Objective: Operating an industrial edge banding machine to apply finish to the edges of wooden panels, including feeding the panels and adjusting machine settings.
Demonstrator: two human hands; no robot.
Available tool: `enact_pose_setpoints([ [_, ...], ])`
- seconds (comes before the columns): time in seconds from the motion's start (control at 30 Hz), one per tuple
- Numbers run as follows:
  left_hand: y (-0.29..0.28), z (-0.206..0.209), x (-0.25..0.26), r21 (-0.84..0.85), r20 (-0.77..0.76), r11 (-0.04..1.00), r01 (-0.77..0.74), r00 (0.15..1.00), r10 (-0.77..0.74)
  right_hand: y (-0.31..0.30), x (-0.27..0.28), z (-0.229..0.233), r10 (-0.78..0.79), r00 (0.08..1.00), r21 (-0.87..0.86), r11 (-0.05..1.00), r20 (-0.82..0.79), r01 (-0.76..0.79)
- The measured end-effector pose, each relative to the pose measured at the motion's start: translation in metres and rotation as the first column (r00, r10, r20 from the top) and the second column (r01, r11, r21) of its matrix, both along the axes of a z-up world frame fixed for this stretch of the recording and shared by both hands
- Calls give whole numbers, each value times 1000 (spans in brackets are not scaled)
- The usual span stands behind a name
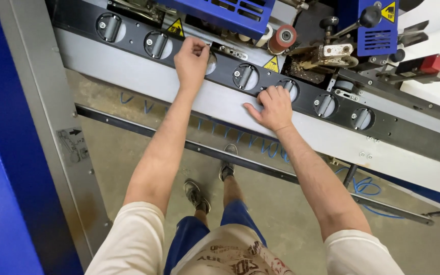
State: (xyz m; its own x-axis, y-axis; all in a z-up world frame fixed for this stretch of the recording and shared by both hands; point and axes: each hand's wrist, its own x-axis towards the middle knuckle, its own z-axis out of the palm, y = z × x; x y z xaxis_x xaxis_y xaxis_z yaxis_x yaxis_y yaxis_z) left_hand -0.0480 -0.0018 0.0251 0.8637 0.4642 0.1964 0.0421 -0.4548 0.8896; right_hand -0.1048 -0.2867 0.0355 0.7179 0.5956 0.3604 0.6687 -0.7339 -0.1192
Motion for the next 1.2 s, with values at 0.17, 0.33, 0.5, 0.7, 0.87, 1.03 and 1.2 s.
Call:
enact_pose_setpoints([
  [0.17, 4, -21, 27, 199, -140, 976, 89, 988, -62, 0, -2, -2, -13, 1000, -11, 1000, -5, 13],
  [0.33, 9, -31, 44, 204, -205, 976, 70, 978, -28, 1, -3, 0, -19, 1000, -10, 1000, -20, 18],
  [0.5, -5, 20, -34, -9, -223, 1000, 23, 975, -25, 1, 1, 2, -37, 998, -48, 998, -47, 34],
  [0.7, -30, 94, -222, -210, -488, 978, -18, 868, -89, 0, 5, -5, 12, 999, 169, 985, 43, -19],
  [0.87, -29, 116, -348, -475, -704, 803, -361, 703, -101, 1, 3, -8, 0, 1000, 116, 993, 10, -1],
  [1.03, -43, 117, -407, -572, -610, 744, -346, 785, -104, 38, -82, 33, -38, 887, 254, 952, -459, 173],
  [1.2, -83, 127, -430, -154, -711, 977, 147, 671, -213, 45, -267, 53, 507, -320, 213, 739, -801, 639],
])
